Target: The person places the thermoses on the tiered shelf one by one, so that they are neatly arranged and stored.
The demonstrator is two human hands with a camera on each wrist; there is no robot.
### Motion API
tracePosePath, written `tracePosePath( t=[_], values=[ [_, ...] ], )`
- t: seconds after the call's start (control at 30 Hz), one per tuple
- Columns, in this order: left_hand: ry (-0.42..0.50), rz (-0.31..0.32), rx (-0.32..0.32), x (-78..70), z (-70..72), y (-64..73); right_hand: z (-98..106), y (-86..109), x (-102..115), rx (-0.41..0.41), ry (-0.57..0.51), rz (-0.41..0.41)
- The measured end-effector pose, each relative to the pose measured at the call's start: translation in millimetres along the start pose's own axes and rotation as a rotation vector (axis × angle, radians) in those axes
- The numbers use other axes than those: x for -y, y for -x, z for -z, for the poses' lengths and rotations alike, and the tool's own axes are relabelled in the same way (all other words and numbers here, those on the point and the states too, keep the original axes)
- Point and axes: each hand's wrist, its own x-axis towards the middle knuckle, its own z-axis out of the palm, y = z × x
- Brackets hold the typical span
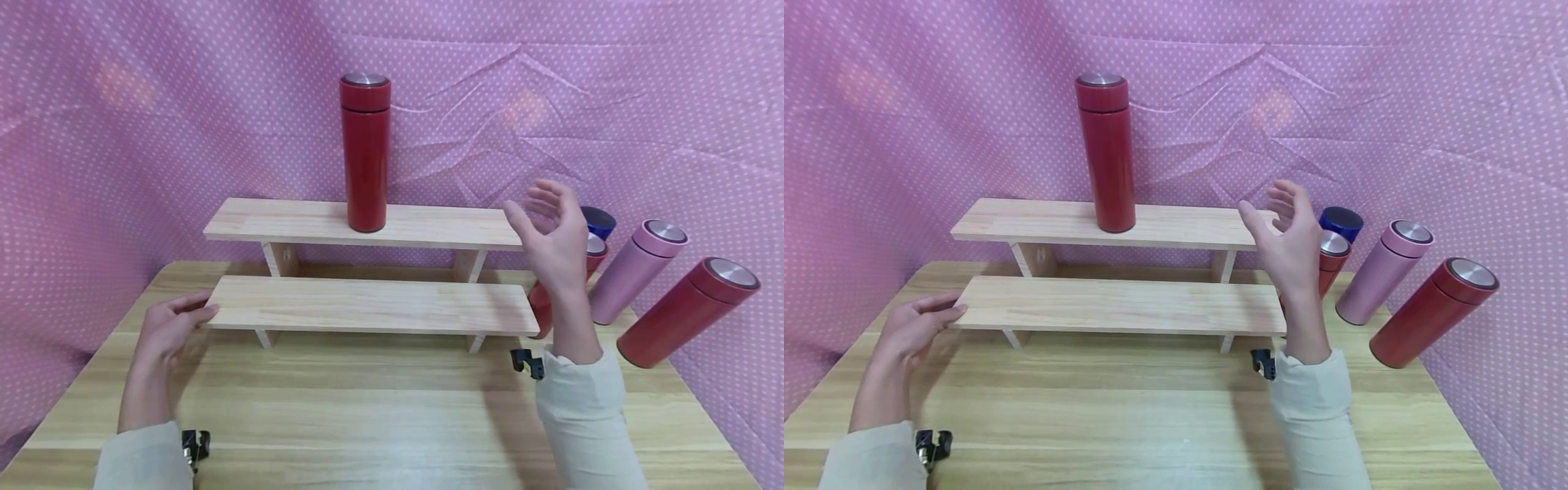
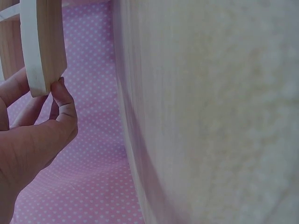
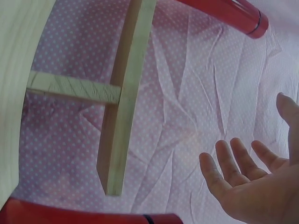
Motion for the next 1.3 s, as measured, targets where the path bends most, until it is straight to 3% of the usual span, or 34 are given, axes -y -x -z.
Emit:
tracePosePath(
  t=[0.43,0.6,0.97,1.3],
  values=[
    [-0.008,0.016,-0.004,0.9,-1.0,-2.1,31,-3.5,-3,-0.139,-0.039,-0.108],
    [0.001,0.014,0.002,1.7,1.0,-2.5,39,-4.5,-6,-0.189,-0.098,-0.126],
    [-0.043,-0.005,-0.007,0.3,-2.2,-2.9,60,0.2,-25,-0.331,-0.079,-0.121],
    [-0.012,-0.012,0.002,0.9,-1.7,-1.9,79,12.8,-48,-0.417,-0.272,-0.171]
  ],
)
